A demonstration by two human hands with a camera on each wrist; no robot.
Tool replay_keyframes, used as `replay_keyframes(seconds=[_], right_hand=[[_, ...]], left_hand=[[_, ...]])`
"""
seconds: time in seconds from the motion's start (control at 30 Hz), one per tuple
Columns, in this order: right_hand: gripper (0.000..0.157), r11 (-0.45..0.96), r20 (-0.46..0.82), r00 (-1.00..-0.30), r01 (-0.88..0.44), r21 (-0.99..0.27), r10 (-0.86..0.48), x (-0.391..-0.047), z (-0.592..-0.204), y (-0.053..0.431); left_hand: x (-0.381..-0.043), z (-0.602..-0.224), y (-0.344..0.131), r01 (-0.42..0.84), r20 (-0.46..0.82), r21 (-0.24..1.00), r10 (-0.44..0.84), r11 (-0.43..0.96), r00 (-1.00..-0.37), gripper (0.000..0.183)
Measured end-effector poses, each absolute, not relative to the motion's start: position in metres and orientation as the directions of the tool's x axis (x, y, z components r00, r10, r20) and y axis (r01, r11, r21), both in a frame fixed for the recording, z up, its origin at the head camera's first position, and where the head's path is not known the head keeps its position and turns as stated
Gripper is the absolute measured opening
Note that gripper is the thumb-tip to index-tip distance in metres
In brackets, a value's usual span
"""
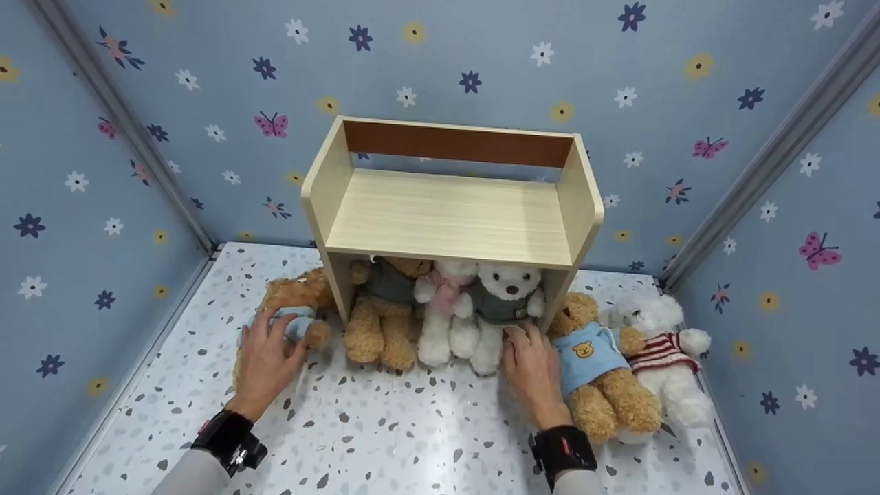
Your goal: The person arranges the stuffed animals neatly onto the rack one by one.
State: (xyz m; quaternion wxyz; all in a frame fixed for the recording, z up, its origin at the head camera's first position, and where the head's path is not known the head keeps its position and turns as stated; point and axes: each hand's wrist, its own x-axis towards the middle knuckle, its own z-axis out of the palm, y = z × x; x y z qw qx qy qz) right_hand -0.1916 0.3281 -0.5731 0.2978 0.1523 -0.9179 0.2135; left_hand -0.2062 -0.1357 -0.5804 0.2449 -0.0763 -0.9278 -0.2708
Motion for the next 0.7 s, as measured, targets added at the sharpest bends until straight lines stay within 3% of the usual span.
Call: replay_keyframes(seconds=[0.17,0.33,0.5,0.7], right_hand=[[0.024,0.867,0.587,-0.796,-0.389,-0.312,-0.146,-0.189,-0.572,0.329],[0.024,0.867,0.611,-0.777,-0.403,-0.293,-0.154,-0.188,-0.573,0.329],[0.023,0.865,0.632,-0.757,-0.419,-0.275,-0.166,-0.186,-0.574,0.329],[0.023,0.871,0.615,-0.772,-0.405,-0.279,-0.162,-0.185,-0.575,0.329]], left_hand=[[-0.208,-0.585,-0.147,0.104,0.325,0.472,-0.063,0.876,-0.944,0.070],[-0.208,-0.590,-0.153,0.004,0.201,0.486,-0.107,0.874,-0.974,0.085],[-0.205,-0.595,-0.157,-0.029,0.176,0.501,-0.134,0.865,-0.975,0.091],[-0.204,-0.599,-0.158,0.001,0.235,0.547,-0.152,0.837,-0.960,0.088]])
